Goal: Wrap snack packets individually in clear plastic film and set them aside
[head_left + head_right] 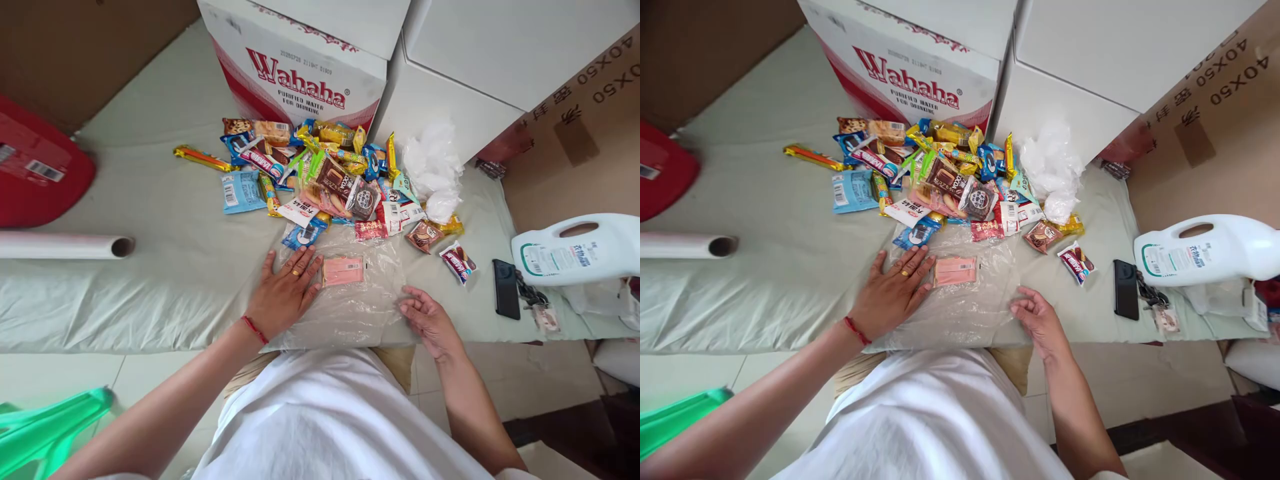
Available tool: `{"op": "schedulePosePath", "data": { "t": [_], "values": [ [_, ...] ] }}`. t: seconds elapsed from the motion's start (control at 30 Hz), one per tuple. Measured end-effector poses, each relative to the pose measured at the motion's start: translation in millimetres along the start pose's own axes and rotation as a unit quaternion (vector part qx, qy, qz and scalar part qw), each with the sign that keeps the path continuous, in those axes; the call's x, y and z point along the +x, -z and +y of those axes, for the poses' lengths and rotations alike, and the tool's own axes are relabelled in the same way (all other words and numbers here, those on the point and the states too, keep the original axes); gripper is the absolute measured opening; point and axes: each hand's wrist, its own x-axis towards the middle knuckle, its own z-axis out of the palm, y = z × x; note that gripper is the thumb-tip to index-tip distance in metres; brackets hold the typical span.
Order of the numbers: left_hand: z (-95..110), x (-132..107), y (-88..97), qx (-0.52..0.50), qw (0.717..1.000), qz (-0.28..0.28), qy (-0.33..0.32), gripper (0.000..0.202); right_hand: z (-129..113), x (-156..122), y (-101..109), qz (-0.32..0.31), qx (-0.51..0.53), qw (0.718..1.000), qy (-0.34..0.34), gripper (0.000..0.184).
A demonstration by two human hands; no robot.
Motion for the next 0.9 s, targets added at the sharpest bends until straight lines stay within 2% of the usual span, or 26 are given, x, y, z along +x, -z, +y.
{"op": "schedulePosePath", "data": {
  "t": [0.13, 0.23, 0.33, 0.5, 0.57, 0.6, 0.67, 0.77, 0.83, 0.9],
  "values": [
    [-0.1, -0.1, 0.4, 0.002, 1.0, -0.003, 0.0, 0.056, -6.7, 4.3, 14.0, -0.028, -0.049, 0.998, -0.019, 0.05],
    [-0.4, 0.2, -0.3, 0.005, 1.0, -0.004, 0.004, 0.057, -8.9, 2.9, 27.2, -0.044, -0.05, 0.997, -0.046, 0.051],
    [-0.7, 0.3, -1.1, 0.004, 1.0, -0.007, 0.004, 0.057, -10.0, -1.6, 31.4, -0.05, -0.042, 0.996, -0.066, 0.053],
    [-0.4, -0.9, -1.4, 0.003, 1.0, -0.005, 0.003, 0.056, -5.1, -8.7, 24.7, -0.067, -0.022, 0.997, -0.017, 0.056],
    [-0.7, -1.4, -0.9, 0.001, 1.0, -0.003, 0.006, 0.056, 2.1, -9.0, 25.6, -0.077, -0.041, 0.996, -0.025, 0.062],
    [-1.0, -1.7, -0.6, -0.002, 1.0, -0.003, 0.006, 0.056, 6.7, -8.6, 28.2, -0.075, -0.057, 0.995, -0.028, 0.058],
    [-1.8, -2.2, 0.0, -0.012, 1.0, -0.005, 0.004, 0.056, 15.6, -7.5, 38.1, -0.058, -0.092, 0.994, -0.021, 0.048],
    [-2.4, -2.7, 0.3, -0.023, 1.0, -0.01, -0.004, 0.058, 18.7, -6.4, 57.5, -0.042, -0.183, 0.982, 0.027, 0.045],
    [-2.0, -2.3, 0.3, -0.019, 1.0, -0.01, -0.008, 0.058, 8.6, -5.8, 63.1, 0.03, -0.268, 0.959, 0.088, 0.045],
    [-1.1, -1.5, 0.7, -0.01, 1.0, -0.011, -0.01, 0.058, -9.8, -3.9, 54.2, 0.122, -0.334, 0.918, 0.177, 0.04]
  ]
}}
